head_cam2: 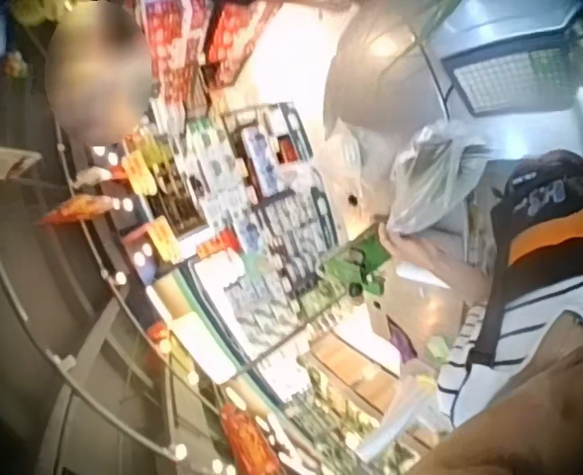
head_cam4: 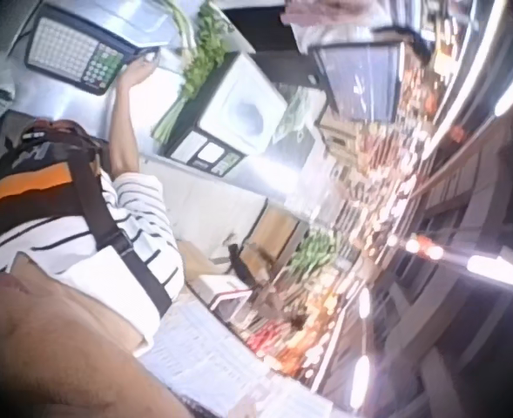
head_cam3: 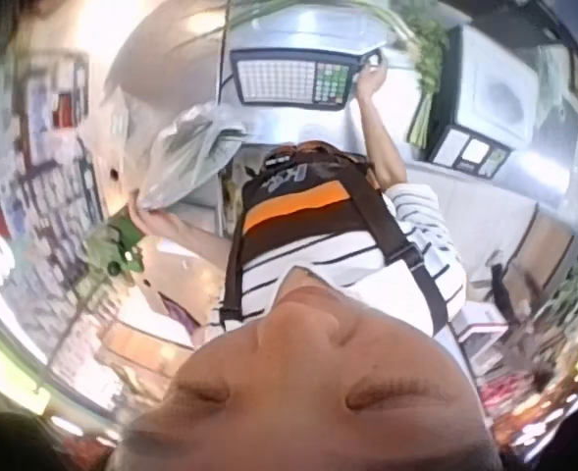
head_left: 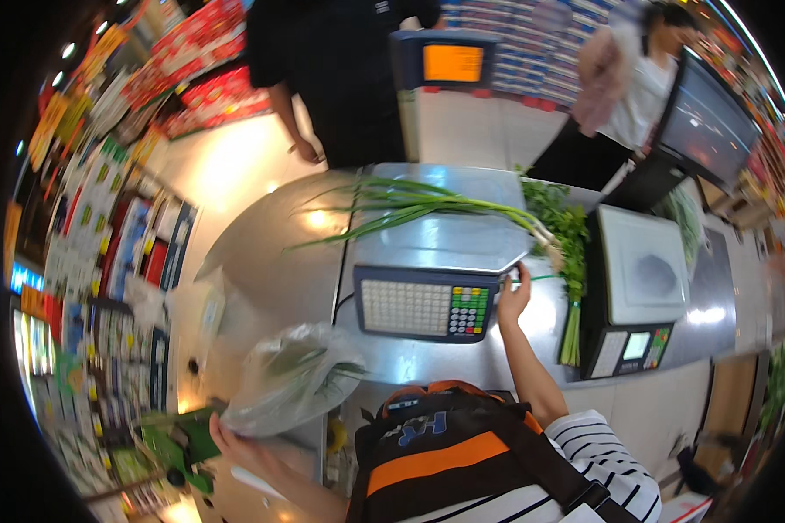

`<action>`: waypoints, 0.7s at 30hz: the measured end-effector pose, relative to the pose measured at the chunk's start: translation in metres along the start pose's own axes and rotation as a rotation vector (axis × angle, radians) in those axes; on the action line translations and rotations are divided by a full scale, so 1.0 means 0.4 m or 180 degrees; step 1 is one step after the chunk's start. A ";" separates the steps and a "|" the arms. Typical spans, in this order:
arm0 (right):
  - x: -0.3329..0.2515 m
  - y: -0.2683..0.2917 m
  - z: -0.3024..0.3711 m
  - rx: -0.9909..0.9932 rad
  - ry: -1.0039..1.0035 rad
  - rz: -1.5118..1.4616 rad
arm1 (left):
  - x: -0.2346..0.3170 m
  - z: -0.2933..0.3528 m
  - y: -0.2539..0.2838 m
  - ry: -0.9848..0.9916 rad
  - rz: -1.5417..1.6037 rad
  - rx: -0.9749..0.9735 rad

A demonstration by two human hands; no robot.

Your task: The person weighs various vegetables including green onions, celery, and red chilies on a digital scale, then places them into plastic bags. The person also operates the scale's keypad to record weights and handles a red plastic bag at the end.

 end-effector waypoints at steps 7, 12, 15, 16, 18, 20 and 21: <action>0.123 0.053 0.010 0.0308 0.0538 -0.0319 | -0.012 0.085 0.148 -0.0960 -0.2368 0.0795; 0.077 0.153 -0.033 0.0127 0.0385 -0.0006 | -0.064 0.226 0.170 -0.0024 -0.1359 0.1250; -0.187 0.144 -0.024 0.0085 0.0890 -0.0716 | -0.131 0.281 0.193 0.0254 -0.0792 0.1446; -0.277 0.114 -0.012 0.0036 0.1094 -0.1032 | -0.188 0.290 0.222 0.0416 -0.0226 0.1372; -0.402 -0.016 0.049 -0.0990 0.1108 -0.1566 | -0.209 0.305 0.195 0.0600 0.0085 0.1410; -0.569 -0.159 0.147 -0.2308 0.1571 -0.1718 | -0.228 0.312 0.170 0.0820 0.0333 0.1479; -0.676 -0.219 0.199 -0.2941 0.2437 -0.1484 | -0.234 0.313 0.167 0.0765 0.0209 0.1563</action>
Point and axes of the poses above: each hand's wrist, its own z-axis away from the middle knuckle, its own y-axis out of the back of the hand, x = y × z, the point moved 7 cm from there along -z, towards the middle knuckle, and after that the axes turned 12 degrees about y, right-handed, at the moved point
